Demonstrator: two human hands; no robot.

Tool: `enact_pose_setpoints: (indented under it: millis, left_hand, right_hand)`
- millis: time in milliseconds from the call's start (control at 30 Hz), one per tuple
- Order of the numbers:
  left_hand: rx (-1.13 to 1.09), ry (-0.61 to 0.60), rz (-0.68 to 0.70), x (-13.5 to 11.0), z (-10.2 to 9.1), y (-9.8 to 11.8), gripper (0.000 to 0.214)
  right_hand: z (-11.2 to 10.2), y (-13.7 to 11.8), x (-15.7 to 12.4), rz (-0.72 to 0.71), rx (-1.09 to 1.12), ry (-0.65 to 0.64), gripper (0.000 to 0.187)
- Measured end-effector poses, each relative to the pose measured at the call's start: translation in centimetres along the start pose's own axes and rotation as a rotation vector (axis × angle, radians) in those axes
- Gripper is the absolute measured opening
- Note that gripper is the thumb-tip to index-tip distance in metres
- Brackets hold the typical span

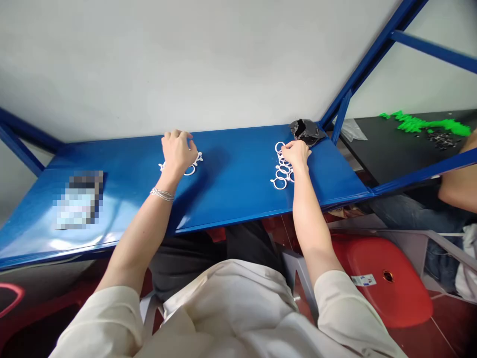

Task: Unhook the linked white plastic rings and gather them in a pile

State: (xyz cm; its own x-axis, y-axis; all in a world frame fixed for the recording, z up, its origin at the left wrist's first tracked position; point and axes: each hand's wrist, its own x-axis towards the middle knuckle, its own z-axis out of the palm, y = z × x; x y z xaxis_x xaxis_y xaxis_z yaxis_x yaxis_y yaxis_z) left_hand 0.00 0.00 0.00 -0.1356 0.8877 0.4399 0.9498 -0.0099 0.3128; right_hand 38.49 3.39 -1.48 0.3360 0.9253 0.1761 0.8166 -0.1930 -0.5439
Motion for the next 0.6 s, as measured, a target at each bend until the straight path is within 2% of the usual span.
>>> enact_pose_setpoints:
  millis: [200, 300, 367, 500, 533, 600]
  left_hand:
    - [-0.083, -0.088, 0.259, -2.0, 2.2, 3.3, 0.028]
    - [-0.159, -0.119, 0.376, -2.8, 2.7, 4.2, 0.026]
    - [-0.277, -0.156, 0.474, -3.5, 2.7, 4.9, 0.028]
    - [-0.538, -0.218, 0.647, -5.1, 2.7, 6.5, 0.036]
    - [-0.571, -0.22, 0.664, -5.4, 2.8, 6.9, 0.035]
    - [-0.589, -0.212, 0.651, -5.9, 3.1, 7.3, 0.027]
  right_hand:
    - [-0.6, -0.3, -0.1, 0.009, 0.281, 0.07, 0.014]
    - [-0.4, -0.7, -0.3, 0.0, 0.522, 0.028, 0.013]
    - [0.0, -1.8, -1.1, -0.008, 0.677, -0.124, 0.017]
    - [1.6, -5.2, -3.9, -0.071, 0.948, -0.641, 0.038]
    - [2.1, -6.0, -4.6, -0.096, 0.984, -0.707, 0.042]
    - [3.0, -7.0, -5.8, -0.126, 1.019, -0.751, 0.045]
